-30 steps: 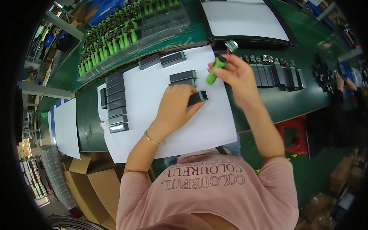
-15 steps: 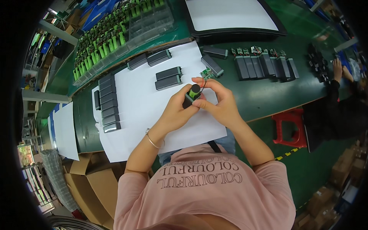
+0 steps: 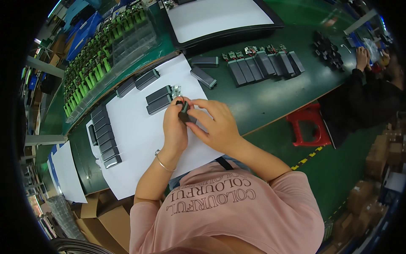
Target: Assembling small electronic modules by placing components into plastic housings and securing them.
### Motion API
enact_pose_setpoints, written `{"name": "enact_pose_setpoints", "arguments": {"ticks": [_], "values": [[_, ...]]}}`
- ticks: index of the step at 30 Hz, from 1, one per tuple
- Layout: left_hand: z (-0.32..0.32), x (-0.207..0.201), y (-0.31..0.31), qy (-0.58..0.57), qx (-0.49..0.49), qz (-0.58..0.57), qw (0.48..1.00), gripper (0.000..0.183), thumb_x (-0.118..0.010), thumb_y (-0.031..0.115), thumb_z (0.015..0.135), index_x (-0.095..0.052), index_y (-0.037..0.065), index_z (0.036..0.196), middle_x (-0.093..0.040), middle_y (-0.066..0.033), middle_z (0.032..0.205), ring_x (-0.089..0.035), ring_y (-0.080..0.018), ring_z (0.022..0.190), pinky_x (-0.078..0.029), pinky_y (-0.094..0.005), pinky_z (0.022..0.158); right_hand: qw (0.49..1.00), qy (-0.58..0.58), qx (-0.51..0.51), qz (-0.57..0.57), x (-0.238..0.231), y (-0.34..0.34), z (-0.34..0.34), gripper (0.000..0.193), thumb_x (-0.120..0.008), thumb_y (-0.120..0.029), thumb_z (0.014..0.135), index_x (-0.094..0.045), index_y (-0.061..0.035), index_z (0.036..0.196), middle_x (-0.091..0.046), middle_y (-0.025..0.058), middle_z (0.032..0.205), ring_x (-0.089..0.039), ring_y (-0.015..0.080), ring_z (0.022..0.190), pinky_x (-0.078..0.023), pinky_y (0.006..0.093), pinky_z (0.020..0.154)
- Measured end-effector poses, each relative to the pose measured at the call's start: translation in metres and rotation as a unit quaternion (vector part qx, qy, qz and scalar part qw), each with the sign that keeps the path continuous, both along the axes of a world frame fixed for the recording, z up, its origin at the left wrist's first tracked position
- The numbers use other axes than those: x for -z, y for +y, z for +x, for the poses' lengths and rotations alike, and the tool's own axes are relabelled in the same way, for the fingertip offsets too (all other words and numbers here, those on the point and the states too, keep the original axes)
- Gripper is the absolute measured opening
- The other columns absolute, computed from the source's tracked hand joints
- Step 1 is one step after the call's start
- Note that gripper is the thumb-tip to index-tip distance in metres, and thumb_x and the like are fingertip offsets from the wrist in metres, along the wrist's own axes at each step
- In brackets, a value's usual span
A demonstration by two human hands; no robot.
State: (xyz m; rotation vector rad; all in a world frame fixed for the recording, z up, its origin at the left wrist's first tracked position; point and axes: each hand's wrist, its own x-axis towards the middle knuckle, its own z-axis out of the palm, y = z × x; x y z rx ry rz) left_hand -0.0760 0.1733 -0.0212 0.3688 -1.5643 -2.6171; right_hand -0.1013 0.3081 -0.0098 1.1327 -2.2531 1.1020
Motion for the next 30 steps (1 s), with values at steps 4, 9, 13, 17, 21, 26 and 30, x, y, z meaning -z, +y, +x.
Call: {"name": "enact_pose_setpoints", "arguments": {"ticks": [4,9,13,17,21,26,30], "values": [[-0.004,-0.017,0.016,-0.04,0.019,0.015,0.999,0.047,-0.028,0.039,0.1,-0.049,0.003,0.12,-0.05,-0.0056,0.116,-0.045,-0.0162,0.108,-0.032,-0.03,0.096,0.998,-0.019,0.062,0.012,0.0,0.006,-0.008,0.049,-0.08,-0.012,0.064,-0.058,-0.0051,0.107,-0.061,0.0115,0.109,-0.06,0.0258,0.089,-0.047,0.0348,0.076],[-0.007,-0.007,0.017,0.051,0.073,0.049,0.995,0.063,-0.015,0.05,0.1,-0.033,0.003,0.139,-0.041,-0.0059,0.134,-0.039,-0.0185,0.12,-0.027,-0.0339,0.104,0.988,-0.122,0.083,-0.045,-0.008,0.009,-0.015,0.052,-0.078,-0.007,0.068,-0.053,-0.001,0.113,-0.064,0.0132,0.092,-0.064,0.0209,0.077,-0.051,0.0286,0.069],[-0.009,-0.005,-0.001,0.106,0.083,-0.167,0.977,0.061,-0.053,0.037,0.093,-0.031,0.006,0.14,-0.03,-0.0156,0.141,-0.024,-0.0259,0.133,-0.019,-0.0396,0.109,0.981,-0.108,0.161,-0.016,-0.022,0.028,-0.042,0.051,-0.073,-0.01,0.073,-0.055,-0.0035,0.12,-0.064,0.0144,0.09,-0.063,0.021,0.078,-0.051,0.031,0.071],[-0.011,-0.029,-0.047,0.175,-0.001,-0.609,0.773,0.069,-0.07,0.027,0.077,-0.04,0.004,0.135,-0.031,-0.0194,0.139,-0.027,-0.0335,0.129,-0.02,-0.0438,0.108,0.953,-0.007,0.281,0.116,-0.022,0.077,-0.095,0.042,-0.068,-0.011,0.077,-0.058,-0.0016,0.116,-0.061,0.0145,0.092,-0.059,0.0274,0.077,-0.049,0.037,0.07],[-0.008,-0.009,-0.078,0.124,-0.022,-0.758,0.64,0.066,-0.074,0.022,0.07,-0.048,0.005,0.128,-0.036,-0.0189,0.135,-0.031,-0.0363,0.124,-0.025,-0.0454,0.104,0.925,0.06,0.331,0.178,-0.015,0.082,-0.107,0.038,-0.067,-0.013,0.077,-0.06,-0.0028,0.113,-0.057,0.0138,0.099,-0.055,0.0302,0.089,-0.045,0.0387,0.078],[-0.005,-0.002,-0.083,0.108,-0.008,-0.74,0.664,0.059,-0.073,0.02,0.071,-0.051,0.005,0.124,-0.045,-0.0156,0.128,-0.038,-0.0335,0.118,-0.029,-0.0441,0.1,0.913,0.065,0.353,0.192,-0.003,0.083,-0.107,0.036,-0.068,-0.016,0.077,-0.062,-0.0046,0.11,-0.055,0.0132,0.106,-0.054,0.0303,0.094,-0.043,0.0383,0.081],[-0.008,-0.001,-0.086,0.128,-0.003,-0.721,0.681,0.056,-0.073,0.017,0.072,-0.052,0.004,0.122,-0.05,-0.0134,0.118,-0.044,-0.0312,0.111,-0.031,-0.0429,0.098,0.908,0.093,0.365,0.184,0.0,0.082,-0.107,0.047,-0.069,-0.017,0.077,-0.055,-0.0034,0.119,-0.056,0.0156,0.108,-0.054,0.0329,0.097,-0.043,0.0398,0.085]]}}
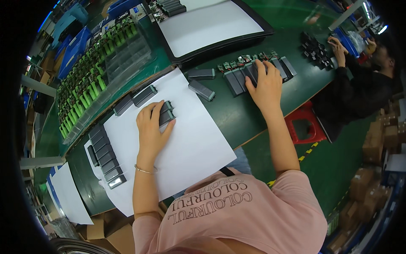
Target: Assembling small electronic modules by placing components into plastic housings and securing them.
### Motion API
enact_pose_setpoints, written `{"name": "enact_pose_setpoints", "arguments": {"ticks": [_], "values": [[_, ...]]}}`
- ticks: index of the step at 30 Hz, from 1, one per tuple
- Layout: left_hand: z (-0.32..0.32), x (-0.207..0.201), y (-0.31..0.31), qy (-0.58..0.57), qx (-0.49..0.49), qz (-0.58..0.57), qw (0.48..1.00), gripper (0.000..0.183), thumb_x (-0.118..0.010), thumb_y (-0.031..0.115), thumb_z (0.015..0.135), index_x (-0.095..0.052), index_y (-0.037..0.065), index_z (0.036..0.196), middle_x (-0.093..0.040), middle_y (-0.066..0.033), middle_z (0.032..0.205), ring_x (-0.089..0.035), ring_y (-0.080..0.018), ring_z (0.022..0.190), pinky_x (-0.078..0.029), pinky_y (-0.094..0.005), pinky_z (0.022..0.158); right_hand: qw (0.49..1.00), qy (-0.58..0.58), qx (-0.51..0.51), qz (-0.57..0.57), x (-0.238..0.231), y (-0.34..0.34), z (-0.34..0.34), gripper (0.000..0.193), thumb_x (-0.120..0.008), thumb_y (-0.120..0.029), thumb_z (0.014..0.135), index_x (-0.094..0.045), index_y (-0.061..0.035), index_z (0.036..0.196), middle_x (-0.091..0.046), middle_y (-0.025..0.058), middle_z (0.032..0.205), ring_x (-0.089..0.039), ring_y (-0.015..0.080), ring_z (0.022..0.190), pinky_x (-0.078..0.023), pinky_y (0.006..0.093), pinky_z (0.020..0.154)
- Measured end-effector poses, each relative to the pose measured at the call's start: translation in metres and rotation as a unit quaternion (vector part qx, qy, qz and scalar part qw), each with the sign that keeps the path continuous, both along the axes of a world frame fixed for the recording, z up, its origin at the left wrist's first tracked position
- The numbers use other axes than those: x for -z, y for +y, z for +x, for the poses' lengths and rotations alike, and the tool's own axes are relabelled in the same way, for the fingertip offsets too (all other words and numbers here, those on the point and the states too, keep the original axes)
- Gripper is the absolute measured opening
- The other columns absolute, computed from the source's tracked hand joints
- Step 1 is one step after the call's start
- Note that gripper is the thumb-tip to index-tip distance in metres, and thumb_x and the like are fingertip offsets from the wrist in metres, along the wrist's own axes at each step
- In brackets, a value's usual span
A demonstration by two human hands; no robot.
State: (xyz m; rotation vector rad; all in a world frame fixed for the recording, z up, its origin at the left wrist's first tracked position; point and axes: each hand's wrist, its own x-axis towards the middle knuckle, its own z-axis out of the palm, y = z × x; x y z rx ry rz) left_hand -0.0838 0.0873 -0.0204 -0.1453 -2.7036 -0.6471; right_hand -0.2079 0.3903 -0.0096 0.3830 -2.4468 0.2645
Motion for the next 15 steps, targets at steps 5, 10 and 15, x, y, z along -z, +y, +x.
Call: {"name": "enact_pose_setpoints", "arguments": {"ticks": [5,10,15], "values": [[0.001,0.0,-0.002,0.001,0.018,0.022,1.0,0.055,-0.073,0.015,0.072,-0.053,0.004,0.122,-0.052,-0.0123,0.114,-0.046,-0.0302,0.107,-0.032,-0.0426,0.098,0.992,-0.087,-0.016,-0.092,0.004,0.005,-0.001,0.057,-0.07,-0.017,0.078,-0.046,-0.0001,0.127,-0.057,0.019,0.112,-0.053,0.0359,0.101,-0.041,0.0421,0.089],[-0.001,0.0,-0.001,0.002,0.017,0.028,0.999,0.056,-0.073,0.015,0.071,-0.053,0.005,0.122,-0.052,-0.0122,0.115,-0.045,-0.0302,0.108,-0.031,-0.0426,0.098,0.998,-0.01,0.054,-0.031,0.007,0.021,-0.002,0.053,-0.07,-0.02,0.077,-0.05,-0.0039,0.124,-0.055,0.0167,0.118,-0.05,0.0328,0.109,-0.039,0.0415,0.09],[-0.001,-0.007,0.004,0.019,0.005,-0.014,1.0,0.056,-0.074,0.017,0.07,-0.054,0.008,0.122,-0.048,-0.0116,0.122,-0.041,-0.0315,0.117,-0.025,-0.0471,0.103,0.994,0.021,0.109,0.001,0.008,0.027,-0.007,0.05,-0.072,-0.028,0.073,-0.057,-0.0095,0.117,-0.046,0.0134,0.128,-0.043,0.0322,0.118,-0.032,0.0447,0.098]]}}
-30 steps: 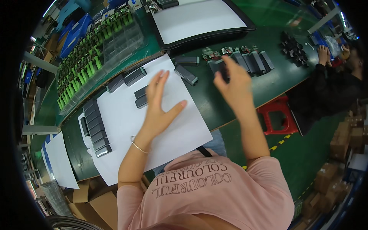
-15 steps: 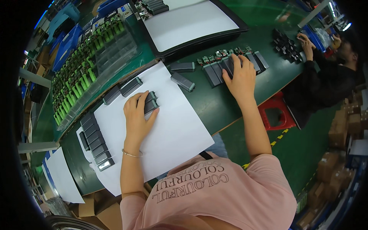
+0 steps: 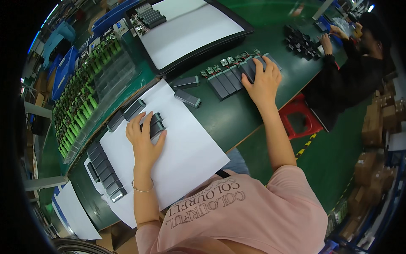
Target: Assembling small electronic modules by placing components into plastic housings and securing them.
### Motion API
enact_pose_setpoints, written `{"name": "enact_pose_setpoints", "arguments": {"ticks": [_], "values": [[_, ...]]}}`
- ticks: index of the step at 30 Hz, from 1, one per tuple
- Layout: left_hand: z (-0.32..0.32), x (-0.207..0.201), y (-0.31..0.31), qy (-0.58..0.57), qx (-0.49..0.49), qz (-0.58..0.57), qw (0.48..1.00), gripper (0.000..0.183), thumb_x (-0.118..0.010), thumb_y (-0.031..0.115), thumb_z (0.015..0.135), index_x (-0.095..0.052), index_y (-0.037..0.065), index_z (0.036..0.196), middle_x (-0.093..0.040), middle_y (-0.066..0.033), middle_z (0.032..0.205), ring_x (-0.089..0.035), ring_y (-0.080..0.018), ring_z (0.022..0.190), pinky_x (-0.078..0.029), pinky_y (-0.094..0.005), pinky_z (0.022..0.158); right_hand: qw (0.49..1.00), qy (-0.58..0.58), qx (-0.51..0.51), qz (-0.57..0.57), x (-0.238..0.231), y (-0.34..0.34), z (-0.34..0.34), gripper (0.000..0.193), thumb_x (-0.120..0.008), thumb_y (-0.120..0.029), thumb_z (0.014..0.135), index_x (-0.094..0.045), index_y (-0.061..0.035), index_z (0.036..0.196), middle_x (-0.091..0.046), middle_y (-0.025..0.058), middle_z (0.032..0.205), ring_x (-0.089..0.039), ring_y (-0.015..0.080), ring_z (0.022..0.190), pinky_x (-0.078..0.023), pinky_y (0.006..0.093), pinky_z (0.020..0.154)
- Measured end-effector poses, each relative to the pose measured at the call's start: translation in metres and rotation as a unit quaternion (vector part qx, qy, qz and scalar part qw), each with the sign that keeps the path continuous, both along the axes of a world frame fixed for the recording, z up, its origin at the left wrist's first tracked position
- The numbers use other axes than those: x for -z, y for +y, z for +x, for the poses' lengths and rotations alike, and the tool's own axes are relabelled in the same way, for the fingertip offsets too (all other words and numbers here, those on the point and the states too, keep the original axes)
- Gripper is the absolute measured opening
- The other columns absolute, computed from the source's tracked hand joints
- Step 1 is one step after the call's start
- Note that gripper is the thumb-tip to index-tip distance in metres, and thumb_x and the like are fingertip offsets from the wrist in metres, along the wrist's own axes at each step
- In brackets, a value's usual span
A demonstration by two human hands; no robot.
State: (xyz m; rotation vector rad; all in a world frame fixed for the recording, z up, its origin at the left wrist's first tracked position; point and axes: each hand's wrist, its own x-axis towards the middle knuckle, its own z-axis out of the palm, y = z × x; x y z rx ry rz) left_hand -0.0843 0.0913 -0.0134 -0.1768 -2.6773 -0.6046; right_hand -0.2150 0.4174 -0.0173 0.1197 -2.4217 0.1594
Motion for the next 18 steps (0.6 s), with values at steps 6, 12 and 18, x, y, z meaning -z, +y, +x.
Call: {"name": "enact_pose_setpoints", "arguments": {"ticks": [6,12,18], "values": [[-0.002,-0.017,0.03,0.004,0.04,-0.043,0.998,0.045,-0.071,0.019,0.071,-0.06,0.012,0.115,-0.045,-0.0113,0.129,-0.037,-0.0313,0.123,-0.018,-0.0508,0.107,1.0,0.022,-0.014,-0.011,0.002,0.008,-0.001,0.052,-0.073,-0.03,0.072,-0.058,-0.0109,0.117,-0.043,0.0159,0.132,-0.039,0.0343,0.123,-0.027,0.047,0.102],[-0.015,-0.027,0.055,0.009,0.108,-0.068,0.992,0.045,-0.071,0.017,0.07,-0.06,0.012,0.113,-0.045,-0.0106,0.129,-0.038,-0.031,0.123,-0.022,-0.0488,0.105,1.0,-0.026,0.01,-0.005,0.004,0.015,0.002,0.057,-0.071,-0.04,0.075,-0.056,-0.0115,0.123,-0.039,0.0177,0.138,-0.034,0.037,0.129,-0.022,0.0512,0.106],[-0.034,-0.029,0.087,-0.001,0.251,0.021,0.968,0.044,-0.071,0.012,0.07,-0.059,0.008,0.112,-0.051,-0.0142,0.122,-0.047,-0.0329,0.115,-0.035,-0.0448,0.098,0.999,-0.02,0.006,-0.028,0.014,0.022,-0.001,0.069,-0.069,-0.044,0.075,-0.047,-0.0122,0.132,-0.036,0.0235,0.139,-0.031,0.0403,0.131,-0.02,0.055,0.107]]}}
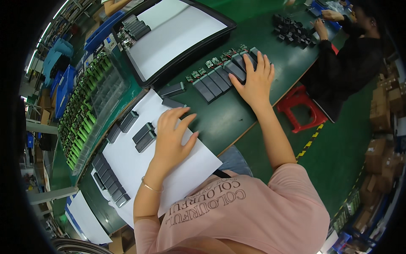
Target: Assembling small electronic modules by placing components into plastic housings and securing them.
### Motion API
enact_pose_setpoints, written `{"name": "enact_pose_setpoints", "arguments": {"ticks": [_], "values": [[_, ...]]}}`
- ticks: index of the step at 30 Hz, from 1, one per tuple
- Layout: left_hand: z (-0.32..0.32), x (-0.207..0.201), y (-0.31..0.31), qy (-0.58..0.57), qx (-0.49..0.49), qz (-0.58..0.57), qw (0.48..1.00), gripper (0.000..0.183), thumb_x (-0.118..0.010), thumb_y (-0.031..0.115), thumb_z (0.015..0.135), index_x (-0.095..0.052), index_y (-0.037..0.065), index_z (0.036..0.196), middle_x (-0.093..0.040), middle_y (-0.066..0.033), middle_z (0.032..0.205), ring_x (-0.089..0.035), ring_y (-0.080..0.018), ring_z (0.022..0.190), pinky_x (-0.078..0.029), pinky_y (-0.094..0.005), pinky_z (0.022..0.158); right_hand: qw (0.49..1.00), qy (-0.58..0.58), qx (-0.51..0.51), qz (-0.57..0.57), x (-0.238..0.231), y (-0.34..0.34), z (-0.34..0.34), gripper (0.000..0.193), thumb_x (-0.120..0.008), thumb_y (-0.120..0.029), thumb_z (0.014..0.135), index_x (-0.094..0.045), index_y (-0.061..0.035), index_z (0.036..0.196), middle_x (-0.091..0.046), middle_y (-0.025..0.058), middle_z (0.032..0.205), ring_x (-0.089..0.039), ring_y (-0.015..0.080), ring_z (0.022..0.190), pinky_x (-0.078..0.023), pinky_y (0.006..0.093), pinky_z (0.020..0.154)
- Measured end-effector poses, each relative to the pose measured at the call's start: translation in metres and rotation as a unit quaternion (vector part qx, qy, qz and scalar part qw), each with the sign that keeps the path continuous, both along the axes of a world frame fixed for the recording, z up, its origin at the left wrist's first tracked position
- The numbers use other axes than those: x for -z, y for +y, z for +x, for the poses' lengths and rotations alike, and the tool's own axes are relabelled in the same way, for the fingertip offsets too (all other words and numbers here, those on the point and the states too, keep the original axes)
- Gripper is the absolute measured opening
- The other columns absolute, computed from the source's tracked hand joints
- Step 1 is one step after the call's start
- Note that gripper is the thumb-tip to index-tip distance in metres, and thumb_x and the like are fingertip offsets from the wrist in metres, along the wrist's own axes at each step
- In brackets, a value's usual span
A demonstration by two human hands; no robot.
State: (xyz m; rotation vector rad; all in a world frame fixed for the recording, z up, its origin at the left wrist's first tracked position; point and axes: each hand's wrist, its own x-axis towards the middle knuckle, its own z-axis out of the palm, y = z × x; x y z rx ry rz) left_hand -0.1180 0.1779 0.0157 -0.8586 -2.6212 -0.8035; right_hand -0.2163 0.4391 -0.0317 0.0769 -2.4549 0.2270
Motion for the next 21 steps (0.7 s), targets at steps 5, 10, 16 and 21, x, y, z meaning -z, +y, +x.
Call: {"name": "enact_pose_setpoints", "arguments": {"ticks": [5,10,16,21], "values": [[-0.046,0.008,0.043,0.004,-0.006,-0.009,1.0,0.059,-0.073,0.021,0.072,-0.05,-0.001,0.122,-0.05,-0.0187,0.124,-0.047,-0.0358,0.114,-0.036,-0.0449,0.1,0.999,-0.018,0.032,-0.038,-0.001,0.0,-0.005,0.084,-0.072,-0.049,0.071,-0.038,-0.013,0.139,-0.028,0.0271,0.143,-0.027,0.0437,0.132,-0.019,0.0598,0.105],[-0.086,0.02,0.063,-0.045,-0.093,-0.135,0.985,0.088,-0.071,0.05,0.071,-0.038,-0.005,0.133,-0.045,-0.0234,0.131,-0.044,-0.0367,0.118,-0.037,-0.0435,0.099,0.995,-0.09,0.03,-0.037,-0.015,0.012,-0.002,0.098,-0.074,-0.057,0.065,-0.033,-0.0135,0.142,-0.019,0.0289,0.147,-0.023,0.0455,0.134,-0.015,0.0632,0.105],[-0.089,0.038,0.095,0.029,-0.132,-0.136,0.981,0.093,-0.073,0.053,0.068,-0.04,-0.004,0.133,-0.048,-0.019,0.126,-0.046,-0.0316,0.111,-0.037,-0.0442,0.092,0.994,-0.087,-0.027,-0.06,-0.007,0.032,-0.008,0.093,-0.075,-0.055,0.065,-0.038,-0.0115,0.138,-0.032,0.0278,0.139,-0.033,0.0441,0.125,-0.024,0.0548,0.104],[-0.094,0.049,0.093,0.037,-0.142,-0.146,0.978,0.092,-0.071,0.056,0.069,-0.041,-0.004,0.132,-0.05,-0.0154,0.124,-0.046,-0.0301,0.109,-0.037,-0.0441,0.09,0.996,-0.043,-0.028,-0.067,-0.004,0.022,-0.007,0.082,-0.076,-0.046,0.066,-0.045,-0.0097,0.132,-0.037,0.026,0.134,-0.037,0.0418,0.119,-0.03,0.0498,0.101]]}}
